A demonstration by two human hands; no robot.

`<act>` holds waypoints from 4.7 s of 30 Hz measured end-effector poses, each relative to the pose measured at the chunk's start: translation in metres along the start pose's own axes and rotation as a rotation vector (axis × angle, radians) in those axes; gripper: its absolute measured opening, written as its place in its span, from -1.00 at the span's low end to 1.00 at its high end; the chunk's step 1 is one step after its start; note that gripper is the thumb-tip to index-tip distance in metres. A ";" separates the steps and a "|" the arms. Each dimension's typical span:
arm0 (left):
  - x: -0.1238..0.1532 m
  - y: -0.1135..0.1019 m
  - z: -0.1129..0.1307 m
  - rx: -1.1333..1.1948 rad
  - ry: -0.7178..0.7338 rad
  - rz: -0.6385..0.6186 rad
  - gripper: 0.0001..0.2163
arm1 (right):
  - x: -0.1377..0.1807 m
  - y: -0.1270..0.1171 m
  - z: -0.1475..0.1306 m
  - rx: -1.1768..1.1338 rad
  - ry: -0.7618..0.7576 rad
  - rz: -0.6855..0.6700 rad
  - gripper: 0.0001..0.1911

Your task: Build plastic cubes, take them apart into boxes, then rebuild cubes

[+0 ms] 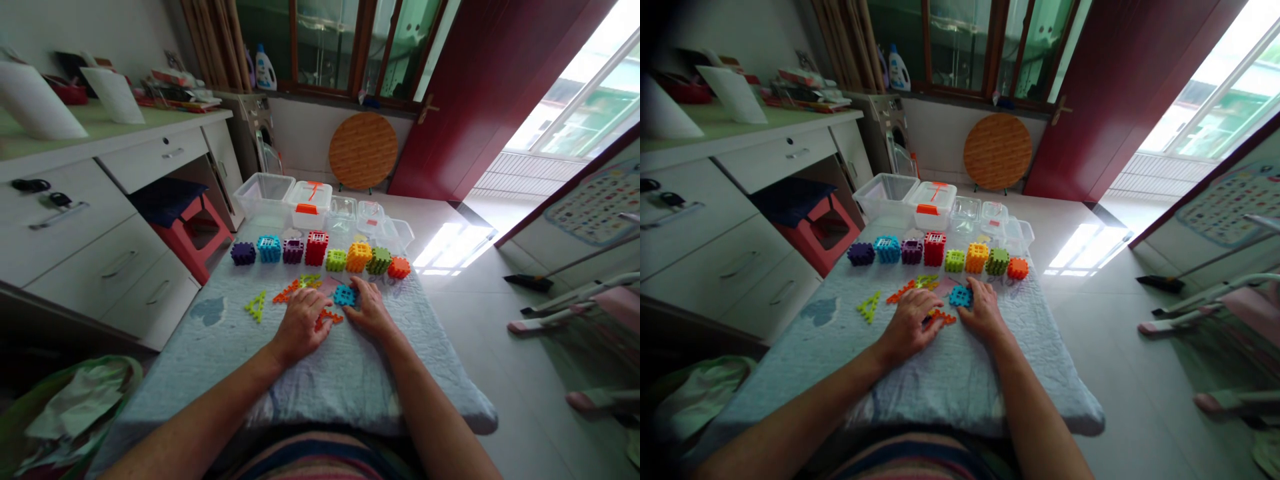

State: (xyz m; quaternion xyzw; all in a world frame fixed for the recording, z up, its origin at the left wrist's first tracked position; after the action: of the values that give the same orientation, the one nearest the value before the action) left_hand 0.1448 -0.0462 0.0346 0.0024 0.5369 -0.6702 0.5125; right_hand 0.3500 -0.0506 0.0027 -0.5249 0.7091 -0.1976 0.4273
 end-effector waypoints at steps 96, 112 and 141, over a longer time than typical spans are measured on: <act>-0.039 -0.058 -0.070 -0.191 -0.001 -0.231 -0.75 | -0.006 -0.002 0.030 -0.155 0.148 0.305 -0.59; -0.025 -0.024 -0.075 -0.173 -0.284 -0.209 -0.60 | -0.011 -0.003 0.026 -0.137 0.113 0.234 -0.62; -0.030 0.013 -0.005 0.385 -0.416 -0.051 -0.74 | -0.005 -0.005 0.008 -0.297 0.181 0.273 -0.93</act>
State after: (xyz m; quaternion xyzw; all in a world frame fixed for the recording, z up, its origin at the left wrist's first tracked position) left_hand 0.1655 -0.0213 0.0398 -0.0513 0.2829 -0.7587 0.5846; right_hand 0.3598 -0.0463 0.0036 -0.4612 0.8304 -0.0775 0.3029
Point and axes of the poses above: each hand's wrist, its own x-axis away from the middle knuckle, its own y-axis out of the palm, z = x × y, the point moved 2 cm from there along -x, towards the middle knuckle, and after that the axes turned 9 degrees about z, right-handed, at the moved point
